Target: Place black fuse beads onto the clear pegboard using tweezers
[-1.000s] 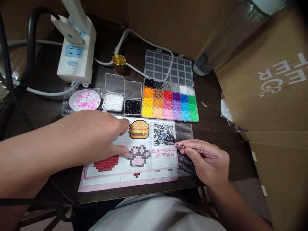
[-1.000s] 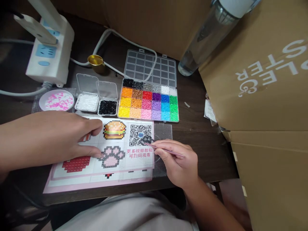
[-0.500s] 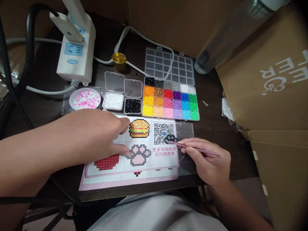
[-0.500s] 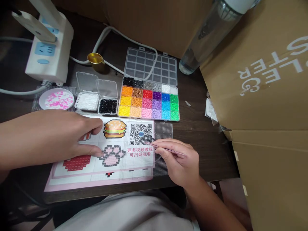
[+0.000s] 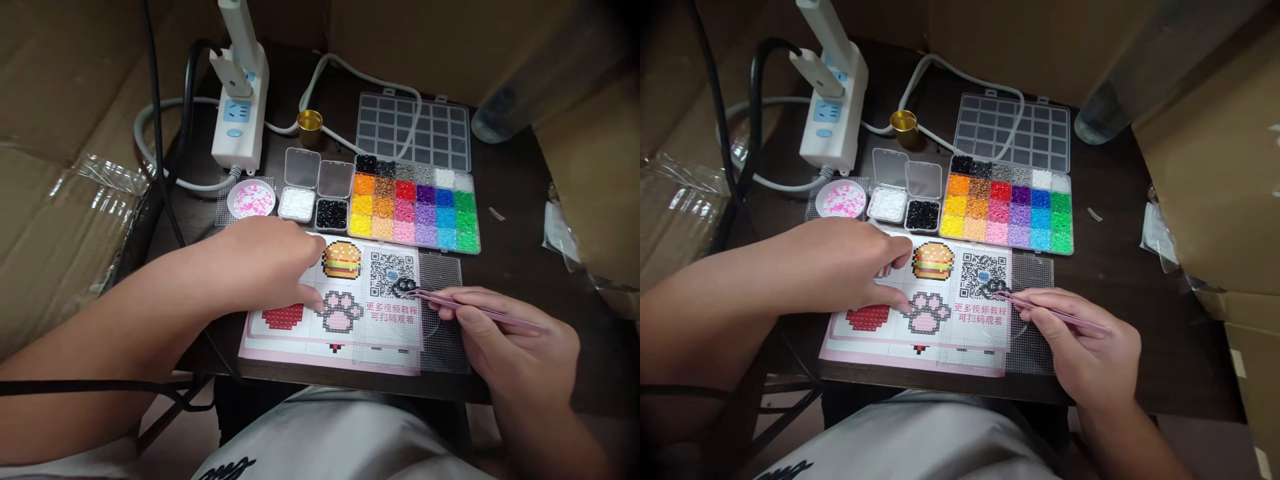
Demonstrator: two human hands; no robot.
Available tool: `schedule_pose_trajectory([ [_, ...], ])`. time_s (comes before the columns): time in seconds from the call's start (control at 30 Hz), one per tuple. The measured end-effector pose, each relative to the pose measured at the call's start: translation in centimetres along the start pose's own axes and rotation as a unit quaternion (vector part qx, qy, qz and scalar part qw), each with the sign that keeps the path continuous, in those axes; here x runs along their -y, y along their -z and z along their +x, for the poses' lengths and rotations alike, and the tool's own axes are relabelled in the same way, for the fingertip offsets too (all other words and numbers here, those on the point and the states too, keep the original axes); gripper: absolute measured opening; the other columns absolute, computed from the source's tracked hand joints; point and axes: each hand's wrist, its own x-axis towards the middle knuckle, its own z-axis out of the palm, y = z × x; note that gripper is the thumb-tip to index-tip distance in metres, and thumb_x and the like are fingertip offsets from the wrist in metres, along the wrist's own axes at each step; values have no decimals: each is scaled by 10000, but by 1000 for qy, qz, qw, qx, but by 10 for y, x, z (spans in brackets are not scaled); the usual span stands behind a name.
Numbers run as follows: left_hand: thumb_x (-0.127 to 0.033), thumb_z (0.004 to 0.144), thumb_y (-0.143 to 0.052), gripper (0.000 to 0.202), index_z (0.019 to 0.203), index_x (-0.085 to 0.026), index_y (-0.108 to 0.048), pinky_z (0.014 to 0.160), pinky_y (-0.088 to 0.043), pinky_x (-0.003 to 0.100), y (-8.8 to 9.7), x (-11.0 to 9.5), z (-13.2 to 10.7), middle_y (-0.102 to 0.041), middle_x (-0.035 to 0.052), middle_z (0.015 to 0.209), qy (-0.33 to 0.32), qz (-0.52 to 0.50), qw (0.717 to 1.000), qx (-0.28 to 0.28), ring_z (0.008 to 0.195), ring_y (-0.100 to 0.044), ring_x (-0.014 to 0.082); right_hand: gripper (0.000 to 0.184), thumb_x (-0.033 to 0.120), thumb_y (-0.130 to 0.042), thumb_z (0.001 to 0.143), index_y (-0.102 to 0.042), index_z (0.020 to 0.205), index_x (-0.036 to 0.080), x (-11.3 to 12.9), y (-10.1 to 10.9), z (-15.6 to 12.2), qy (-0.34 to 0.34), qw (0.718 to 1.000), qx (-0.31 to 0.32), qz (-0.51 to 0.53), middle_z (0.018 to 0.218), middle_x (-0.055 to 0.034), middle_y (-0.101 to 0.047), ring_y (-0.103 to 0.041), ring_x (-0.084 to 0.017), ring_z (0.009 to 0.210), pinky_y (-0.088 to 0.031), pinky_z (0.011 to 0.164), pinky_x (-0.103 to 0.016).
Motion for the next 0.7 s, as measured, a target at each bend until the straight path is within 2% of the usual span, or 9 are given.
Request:
schedule_pose_trajectory([
  [0.13,-796,750,-688,626,1076,-263,-724,773,-482,409,1,-1,-1,-762,87,876,-3,-5,1000,1,846,-718,324,174,160,-823,908,-884,948,317,3,-1,2,6,1000,0,11,920,-6,-865,-830,-212,844,-718,768,-315],
  [0.23,-755,804,-676,581,1081,-247,-729,748,-468,390,2,-2,-5,-765,90,868,-9,-1,1000,-10,835,-721,322,184,157,-814,919,-882,946,326,4,-2,3,9,1000,-1,11,923,2,-864,-828,-202,850,-715,764,-302],
  [0.37,-702,850,-667,533,1108,-240,-731,755,-463,372,4,-4,-9,-759,77,858,-8,4,999,-32,843,-723,305,192,151,-819,925,-879,944,333,2,-2,3,7,1000,-1,12,944,19,-864,-822,-172,868,-701,815,-273],
  [0.5,-775,760,-696,642,1126,-249,-736,802,-487,412,4,-3,-5,-749,87,857,7,-12,1000,-5,882,-726,342,175,168,-830,928,-877,943,336,2,-2,5,-3,1000,-5,26,950,31,-864,-818,-151,848,-694,803,-246],
  [0.7,-803,719,-695,656,1097,-268,-730,812,-494,438,2,0,-1,-728,91,830,12,-21,1000,4,906,-719,360,169,163,-819,931,-874,915,322,10,-7,4,22,999,-24,28,943,15,-856,-805,-179,863,-681,824,-318],
])
